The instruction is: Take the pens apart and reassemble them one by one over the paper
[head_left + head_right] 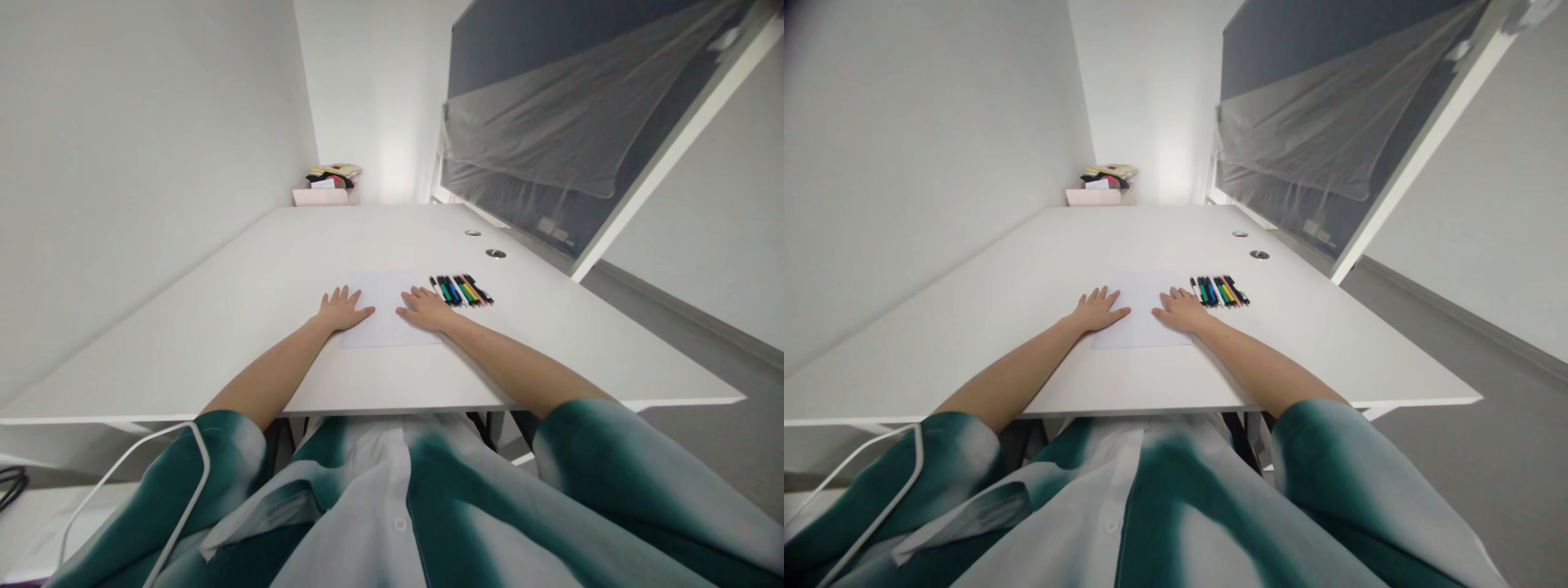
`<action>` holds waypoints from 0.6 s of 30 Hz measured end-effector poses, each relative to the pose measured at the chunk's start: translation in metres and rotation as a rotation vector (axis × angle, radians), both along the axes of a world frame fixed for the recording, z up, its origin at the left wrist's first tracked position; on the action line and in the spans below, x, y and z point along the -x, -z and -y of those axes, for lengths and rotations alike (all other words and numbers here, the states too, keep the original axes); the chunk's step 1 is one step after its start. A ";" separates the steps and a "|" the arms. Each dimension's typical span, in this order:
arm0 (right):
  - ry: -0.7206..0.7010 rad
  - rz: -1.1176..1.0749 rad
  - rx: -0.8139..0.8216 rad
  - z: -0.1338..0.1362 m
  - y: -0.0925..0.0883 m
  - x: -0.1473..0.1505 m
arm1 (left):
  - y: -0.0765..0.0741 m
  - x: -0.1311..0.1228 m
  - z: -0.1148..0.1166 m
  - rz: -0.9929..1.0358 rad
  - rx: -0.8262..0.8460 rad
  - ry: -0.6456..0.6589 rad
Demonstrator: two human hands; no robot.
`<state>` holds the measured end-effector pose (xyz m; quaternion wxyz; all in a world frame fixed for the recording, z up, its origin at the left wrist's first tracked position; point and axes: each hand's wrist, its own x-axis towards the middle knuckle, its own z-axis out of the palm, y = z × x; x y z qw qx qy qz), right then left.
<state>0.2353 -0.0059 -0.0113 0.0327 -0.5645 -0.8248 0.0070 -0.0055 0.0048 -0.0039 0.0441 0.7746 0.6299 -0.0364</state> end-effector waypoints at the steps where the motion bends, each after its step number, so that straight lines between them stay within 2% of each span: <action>1: 0.002 0.000 0.001 0.000 0.000 0.000 | 0.000 0.000 0.000 0.004 0.000 0.000; 18: 0.001 -0.010 0.007 -0.001 0.000 0.000 | 0.002 0.001 -0.002 0.014 0.003 0.001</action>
